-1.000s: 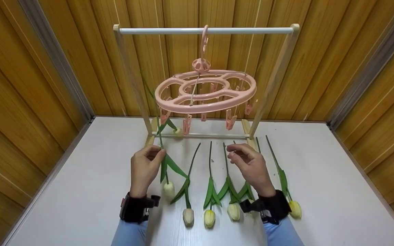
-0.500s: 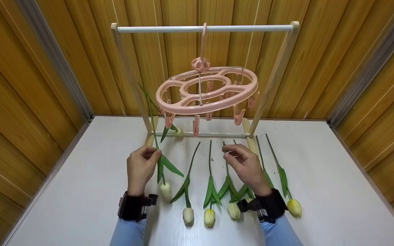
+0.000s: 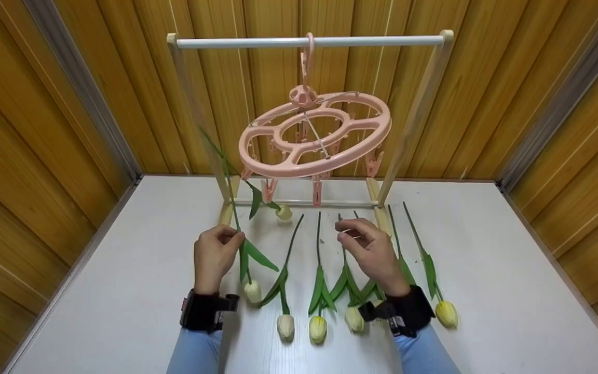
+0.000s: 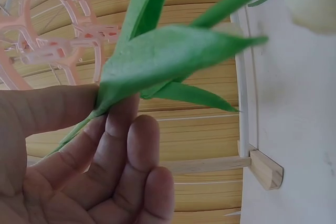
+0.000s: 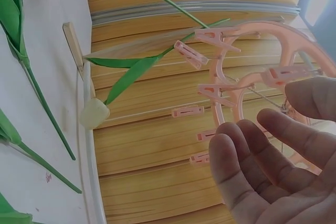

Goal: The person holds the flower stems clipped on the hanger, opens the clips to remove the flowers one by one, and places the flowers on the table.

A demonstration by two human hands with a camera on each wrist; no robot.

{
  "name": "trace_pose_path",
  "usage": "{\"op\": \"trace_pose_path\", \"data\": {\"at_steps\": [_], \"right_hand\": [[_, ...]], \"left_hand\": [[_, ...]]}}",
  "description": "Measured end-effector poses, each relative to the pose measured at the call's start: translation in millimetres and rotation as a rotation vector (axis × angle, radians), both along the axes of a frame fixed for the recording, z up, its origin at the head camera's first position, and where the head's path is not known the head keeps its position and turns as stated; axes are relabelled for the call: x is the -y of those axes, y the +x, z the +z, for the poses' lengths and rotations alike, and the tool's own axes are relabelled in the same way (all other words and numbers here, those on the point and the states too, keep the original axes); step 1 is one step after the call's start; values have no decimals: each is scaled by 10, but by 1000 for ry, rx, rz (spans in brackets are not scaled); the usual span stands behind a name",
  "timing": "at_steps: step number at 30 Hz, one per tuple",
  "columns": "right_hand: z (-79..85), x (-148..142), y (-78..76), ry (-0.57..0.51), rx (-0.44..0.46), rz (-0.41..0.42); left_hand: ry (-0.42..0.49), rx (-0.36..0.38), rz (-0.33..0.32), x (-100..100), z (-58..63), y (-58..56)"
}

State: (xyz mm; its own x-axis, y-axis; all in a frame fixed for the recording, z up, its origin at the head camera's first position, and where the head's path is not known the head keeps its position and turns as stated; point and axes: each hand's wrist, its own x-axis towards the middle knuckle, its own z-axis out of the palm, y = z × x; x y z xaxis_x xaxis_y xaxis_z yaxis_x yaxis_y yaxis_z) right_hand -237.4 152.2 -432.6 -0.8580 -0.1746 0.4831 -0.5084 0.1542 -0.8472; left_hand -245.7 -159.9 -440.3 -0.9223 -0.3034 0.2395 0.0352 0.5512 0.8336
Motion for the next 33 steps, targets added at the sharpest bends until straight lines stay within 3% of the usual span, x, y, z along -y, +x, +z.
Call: {"op": "trace_pose_path", "data": {"at_steps": [13,20,33], "right_hand": [[5,11,3,-8,2,3],[0,3,-8,2,7,2],[9,13,-11,14,8,1]], "left_hand": [[-45,102,-5,93,-98,-43],[-54,118,-7,123,-132,-58],[-1,207,-52,129,-167,-70]]}}
